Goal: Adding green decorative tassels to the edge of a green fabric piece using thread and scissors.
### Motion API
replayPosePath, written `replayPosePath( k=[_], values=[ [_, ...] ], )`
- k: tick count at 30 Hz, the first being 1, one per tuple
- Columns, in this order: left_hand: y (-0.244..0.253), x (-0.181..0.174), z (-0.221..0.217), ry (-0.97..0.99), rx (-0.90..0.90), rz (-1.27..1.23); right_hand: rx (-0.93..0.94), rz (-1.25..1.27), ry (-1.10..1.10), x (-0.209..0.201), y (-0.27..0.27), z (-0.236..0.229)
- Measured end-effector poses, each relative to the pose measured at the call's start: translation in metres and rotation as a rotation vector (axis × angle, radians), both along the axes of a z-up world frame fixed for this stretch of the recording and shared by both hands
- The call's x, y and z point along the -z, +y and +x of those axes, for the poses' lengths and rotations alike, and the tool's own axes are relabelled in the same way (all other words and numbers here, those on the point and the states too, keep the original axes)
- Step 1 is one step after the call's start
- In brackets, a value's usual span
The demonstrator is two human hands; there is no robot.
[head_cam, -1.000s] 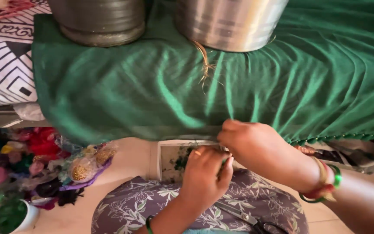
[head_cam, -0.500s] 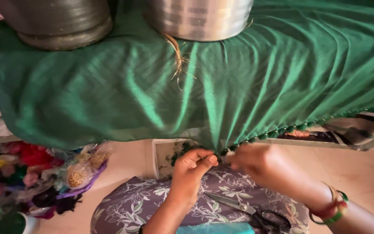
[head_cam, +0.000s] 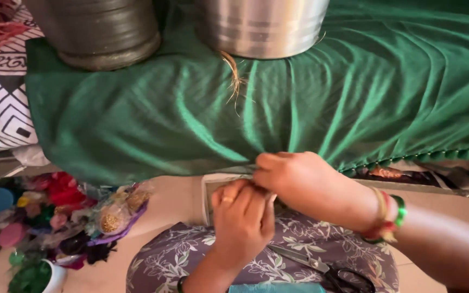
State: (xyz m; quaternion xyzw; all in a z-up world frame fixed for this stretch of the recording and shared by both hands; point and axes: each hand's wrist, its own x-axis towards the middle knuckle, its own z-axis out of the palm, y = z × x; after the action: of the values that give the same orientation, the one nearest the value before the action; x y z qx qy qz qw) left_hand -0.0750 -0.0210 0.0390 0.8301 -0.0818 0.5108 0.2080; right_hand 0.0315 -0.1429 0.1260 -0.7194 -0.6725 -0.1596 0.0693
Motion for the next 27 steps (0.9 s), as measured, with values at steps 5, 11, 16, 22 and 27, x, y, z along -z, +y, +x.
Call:
replayPosePath(
  k=[5, 11, 16, 22, 27],
  values=[
    [0.001, 0.082, 0.028, 0.457, 0.559, -1.006, 0.169, 0.205, 0.257, 0.027, -0.035, -0.01],
    [-0.003, 0.119, 0.036, 0.517, 0.9, -1.608, 0.25, 0.21, 0.477, 0.06, -0.07, 0.0],
    [0.004, 0.089, 0.025, 0.524, 0.736, -1.546, 0.077, 0.163, 0.27, 0.037, -0.062, -0.006],
    [0.002, 0.042, 0.012, 0.361, 0.349, -0.688, -0.093, 0.049, 0.137, -0.009, -0.012, -0.004],
    [0.001, -0.002, -0.007, 0.065, -0.05, 0.059, 0.109, -0.105, -0.014, 0.013, 0.01, 0.004]
  ],
)
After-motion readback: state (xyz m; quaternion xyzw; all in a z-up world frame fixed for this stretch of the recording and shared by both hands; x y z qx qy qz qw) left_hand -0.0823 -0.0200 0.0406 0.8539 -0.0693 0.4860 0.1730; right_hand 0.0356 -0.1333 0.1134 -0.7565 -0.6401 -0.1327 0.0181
